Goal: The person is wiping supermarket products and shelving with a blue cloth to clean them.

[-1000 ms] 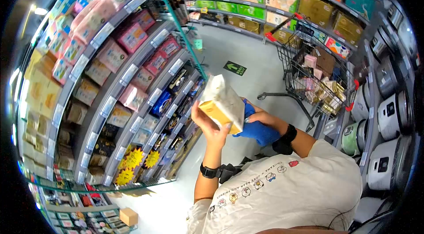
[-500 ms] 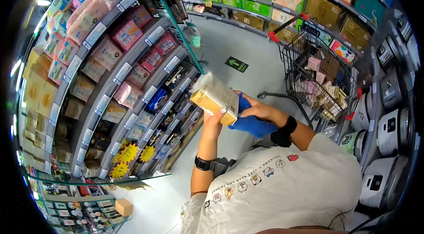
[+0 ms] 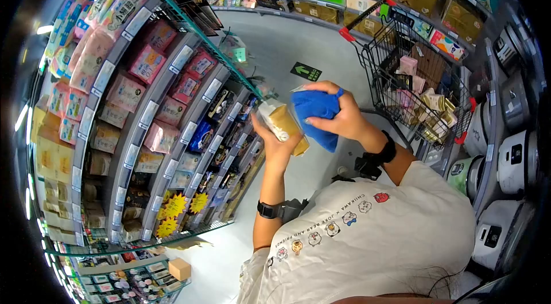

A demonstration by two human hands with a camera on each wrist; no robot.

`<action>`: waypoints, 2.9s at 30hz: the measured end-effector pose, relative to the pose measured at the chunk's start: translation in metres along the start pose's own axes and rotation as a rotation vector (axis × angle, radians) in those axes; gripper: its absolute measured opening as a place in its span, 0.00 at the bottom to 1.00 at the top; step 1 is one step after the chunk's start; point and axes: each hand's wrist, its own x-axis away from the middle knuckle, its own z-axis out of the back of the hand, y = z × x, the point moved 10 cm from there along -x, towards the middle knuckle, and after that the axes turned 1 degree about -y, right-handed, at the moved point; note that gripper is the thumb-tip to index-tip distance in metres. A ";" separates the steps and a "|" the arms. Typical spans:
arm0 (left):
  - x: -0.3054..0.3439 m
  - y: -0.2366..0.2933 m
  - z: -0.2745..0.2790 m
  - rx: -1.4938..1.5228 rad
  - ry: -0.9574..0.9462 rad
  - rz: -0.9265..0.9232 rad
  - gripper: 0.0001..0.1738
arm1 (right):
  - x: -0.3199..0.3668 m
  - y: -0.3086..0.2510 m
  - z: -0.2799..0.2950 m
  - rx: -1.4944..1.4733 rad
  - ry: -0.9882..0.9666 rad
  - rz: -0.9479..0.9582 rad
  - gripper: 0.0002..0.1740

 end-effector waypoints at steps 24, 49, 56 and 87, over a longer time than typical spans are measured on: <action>0.002 -0.016 -0.003 -0.202 -0.108 0.014 0.72 | 0.017 0.002 -0.056 0.273 -0.441 0.101 0.13; 0.043 -0.043 -0.037 0.382 -0.590 0.320 0.50 | 0.032 0.013 0.017 0.282 0.307 0.048 0.21; 0.047 -0.056 -0.015 0.454 -0.493 0.382 0.54 | 0.030 0.003 0.010 0.503 0.322 0.077 0.24; 0.027 -0.053 -0.019 0.491 -0.245 0.256 0.36 | 0.049 0.056 -0.056 0.236 -0.133 -0.089 0.47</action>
